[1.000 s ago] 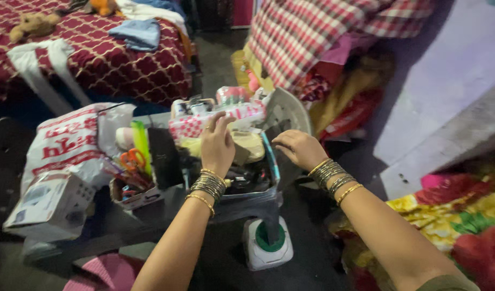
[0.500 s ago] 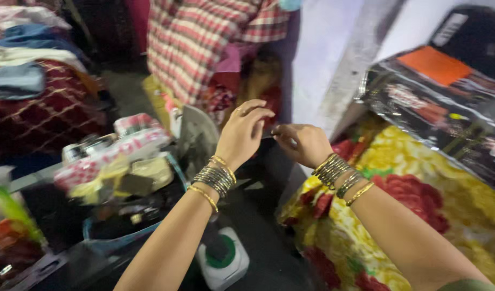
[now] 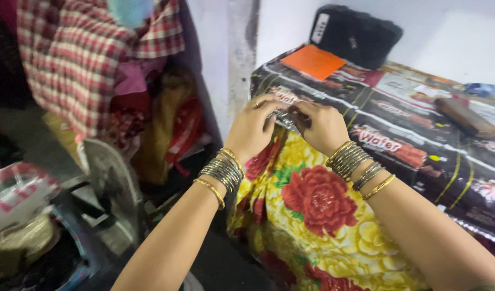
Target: The person gathers various household items from a shelf and places them into a plastic basket on a table. Items handled include a plastic bag, a small box, a hairdryer, a container with stationery, a blood pressure monitor box, a wallet, and a black case. The person also briefly wipes the shelf surface with a cloth.
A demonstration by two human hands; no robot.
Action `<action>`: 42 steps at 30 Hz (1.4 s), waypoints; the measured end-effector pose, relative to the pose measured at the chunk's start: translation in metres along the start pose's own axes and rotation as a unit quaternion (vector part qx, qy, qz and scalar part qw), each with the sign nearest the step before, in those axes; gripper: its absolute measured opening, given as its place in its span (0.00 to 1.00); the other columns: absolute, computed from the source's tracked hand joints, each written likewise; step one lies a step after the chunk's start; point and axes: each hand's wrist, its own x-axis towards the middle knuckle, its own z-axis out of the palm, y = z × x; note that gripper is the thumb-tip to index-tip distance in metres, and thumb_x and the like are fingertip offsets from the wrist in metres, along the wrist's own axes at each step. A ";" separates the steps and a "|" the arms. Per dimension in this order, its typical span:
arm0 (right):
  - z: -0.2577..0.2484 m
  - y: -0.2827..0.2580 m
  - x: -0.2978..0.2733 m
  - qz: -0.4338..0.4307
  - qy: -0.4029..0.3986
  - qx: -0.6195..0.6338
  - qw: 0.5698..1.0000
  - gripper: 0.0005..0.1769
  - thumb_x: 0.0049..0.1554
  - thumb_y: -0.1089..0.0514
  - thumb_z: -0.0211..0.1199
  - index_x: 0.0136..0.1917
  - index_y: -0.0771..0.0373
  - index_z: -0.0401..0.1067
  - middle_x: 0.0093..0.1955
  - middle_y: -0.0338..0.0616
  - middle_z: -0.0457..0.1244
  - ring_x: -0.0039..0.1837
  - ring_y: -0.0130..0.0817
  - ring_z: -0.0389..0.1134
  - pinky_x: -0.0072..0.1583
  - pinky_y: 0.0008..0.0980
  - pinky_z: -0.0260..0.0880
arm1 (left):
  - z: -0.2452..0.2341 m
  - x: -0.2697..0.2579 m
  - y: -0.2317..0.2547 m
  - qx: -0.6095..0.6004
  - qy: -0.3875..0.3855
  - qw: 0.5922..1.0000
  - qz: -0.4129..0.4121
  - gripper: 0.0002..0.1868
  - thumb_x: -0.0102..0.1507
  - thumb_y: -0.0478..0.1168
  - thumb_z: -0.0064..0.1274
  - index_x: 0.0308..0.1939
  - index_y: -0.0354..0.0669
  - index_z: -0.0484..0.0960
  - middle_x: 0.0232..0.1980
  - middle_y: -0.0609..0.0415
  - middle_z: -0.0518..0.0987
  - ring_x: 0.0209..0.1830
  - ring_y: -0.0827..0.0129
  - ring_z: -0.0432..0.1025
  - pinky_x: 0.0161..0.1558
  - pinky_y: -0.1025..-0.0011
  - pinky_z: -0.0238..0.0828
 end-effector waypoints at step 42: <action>0.059 0.238 0.085 0.232 -0.190 -0.212 0.930 0.32 0.58 0.52 0.57 0.75 0.53 0.58 0.62 0.58 0.65 0.60 0.61 0.68 0.58 0.56 0.70 | 0.270 0.222 -0.180 -0.436 0.040 0.751 -0.493 0.25 0.61 0.35 0.47 0.63 0.49 0.66 0.60 0.44 0.74 0.55 0.50 0.75 0.52 0.45 0.83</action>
